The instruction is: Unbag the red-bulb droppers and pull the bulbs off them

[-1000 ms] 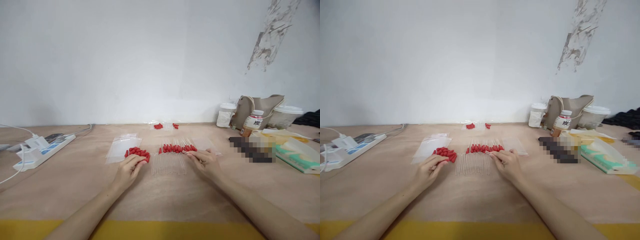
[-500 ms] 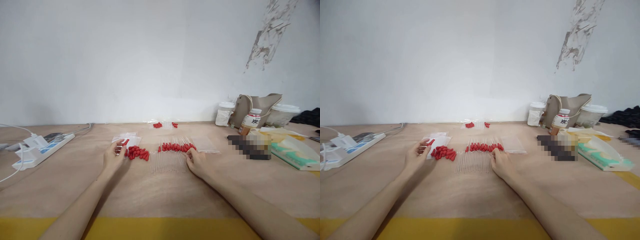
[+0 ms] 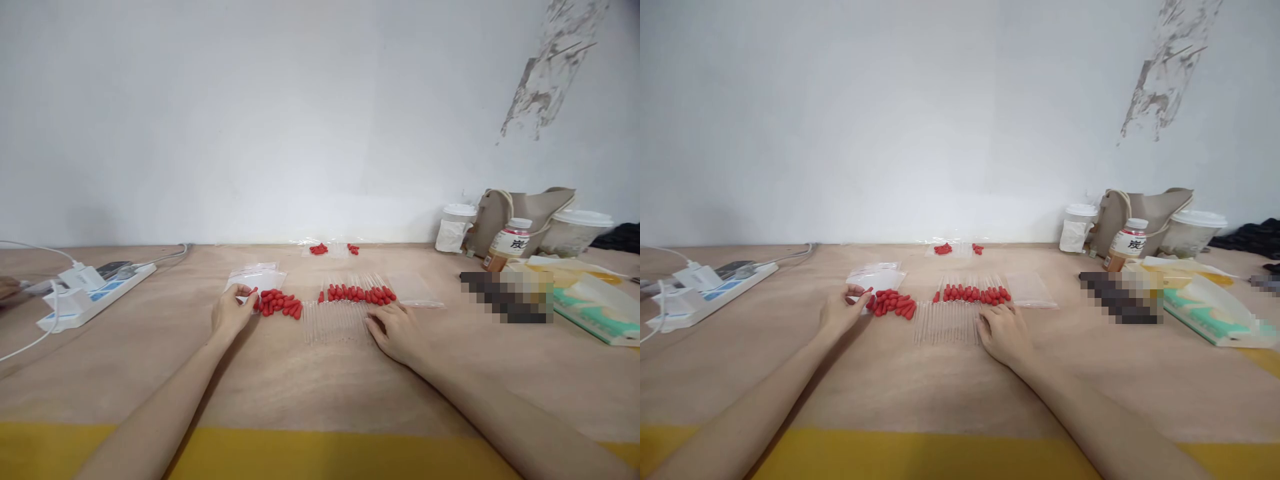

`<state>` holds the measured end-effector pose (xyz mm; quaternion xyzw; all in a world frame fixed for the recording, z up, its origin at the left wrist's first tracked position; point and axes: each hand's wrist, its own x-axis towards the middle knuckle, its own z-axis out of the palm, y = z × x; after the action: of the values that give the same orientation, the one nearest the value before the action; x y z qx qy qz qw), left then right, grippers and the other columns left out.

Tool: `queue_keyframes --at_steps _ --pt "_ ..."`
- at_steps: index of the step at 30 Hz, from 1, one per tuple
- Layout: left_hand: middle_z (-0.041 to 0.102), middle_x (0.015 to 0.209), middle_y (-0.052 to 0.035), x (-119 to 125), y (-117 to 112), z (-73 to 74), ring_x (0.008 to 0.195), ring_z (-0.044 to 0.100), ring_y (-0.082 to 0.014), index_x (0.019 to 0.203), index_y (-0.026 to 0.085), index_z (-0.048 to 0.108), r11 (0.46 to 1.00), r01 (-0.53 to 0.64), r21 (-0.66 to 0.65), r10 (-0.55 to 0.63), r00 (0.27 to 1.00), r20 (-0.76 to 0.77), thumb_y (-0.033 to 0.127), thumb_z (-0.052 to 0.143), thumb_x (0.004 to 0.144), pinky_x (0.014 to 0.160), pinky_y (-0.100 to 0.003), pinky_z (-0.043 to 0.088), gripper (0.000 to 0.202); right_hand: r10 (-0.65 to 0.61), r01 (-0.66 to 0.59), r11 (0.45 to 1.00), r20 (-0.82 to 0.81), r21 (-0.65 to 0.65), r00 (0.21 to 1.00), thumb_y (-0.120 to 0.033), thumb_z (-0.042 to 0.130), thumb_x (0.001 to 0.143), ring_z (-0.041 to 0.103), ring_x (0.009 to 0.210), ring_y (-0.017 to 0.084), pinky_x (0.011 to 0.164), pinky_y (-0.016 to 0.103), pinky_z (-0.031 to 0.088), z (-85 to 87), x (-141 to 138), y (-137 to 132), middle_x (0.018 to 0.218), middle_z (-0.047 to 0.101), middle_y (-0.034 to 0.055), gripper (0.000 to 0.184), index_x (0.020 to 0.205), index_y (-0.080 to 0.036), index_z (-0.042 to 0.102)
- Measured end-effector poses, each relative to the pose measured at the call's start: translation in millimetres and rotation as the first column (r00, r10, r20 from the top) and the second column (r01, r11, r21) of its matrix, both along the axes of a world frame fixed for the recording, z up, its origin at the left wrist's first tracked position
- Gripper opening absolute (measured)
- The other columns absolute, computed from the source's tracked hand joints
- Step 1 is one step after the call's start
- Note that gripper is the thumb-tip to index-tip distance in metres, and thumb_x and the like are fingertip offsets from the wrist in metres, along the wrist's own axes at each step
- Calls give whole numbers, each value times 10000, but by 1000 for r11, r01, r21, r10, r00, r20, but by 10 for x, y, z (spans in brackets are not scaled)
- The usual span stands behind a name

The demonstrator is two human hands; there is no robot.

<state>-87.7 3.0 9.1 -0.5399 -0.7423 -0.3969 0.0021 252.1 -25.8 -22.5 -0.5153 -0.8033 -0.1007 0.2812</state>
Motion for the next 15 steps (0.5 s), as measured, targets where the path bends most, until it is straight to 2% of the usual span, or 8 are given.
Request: queue_keyframes --at_steps 4,10,13,15 --pt "637 770 3 9 -3 -25 648 560 -158 750 217 552 998 43 -53 -43 999 1 464 564 639 567 -246 380 271 31 -31 999 -11 -14 999 -310 387 861 570 807 158 803 305 323 12 -8 4 776 659 21 254 821 -206 615" --pt "598 689 -10 -19 -6 14 621 558 -172 675 197 486 999 -32 -44 35 997 68 534 500 674 543 -254 372 338 22 -24 999 -40 -39 999 -318 346 881 575 842 157 821 309 332 10 14 21 831 667 25 293 894 -216 620" --pt "586 679 -10 -31 -38 59 612 547 -178 650 199 474 997 -68 -33 69 997 25 530 463 712 542 -265 361 337 26 -29 998 -64 -51 998 -320 344 880 575 860 165 817 314 341 5 29 29 852 668 28 298 913 -216 621" --pt "597 727 -16 7 -87 92 639 543 -188 677 202 493 996 -78 50 81 995 -59 505 458 733 575 -281 367 310 26 -31 998 -81 -55 996 -319 339 881 576 865 171 810 320 347 1 37 40 857 668 31 303 915 -216 622"
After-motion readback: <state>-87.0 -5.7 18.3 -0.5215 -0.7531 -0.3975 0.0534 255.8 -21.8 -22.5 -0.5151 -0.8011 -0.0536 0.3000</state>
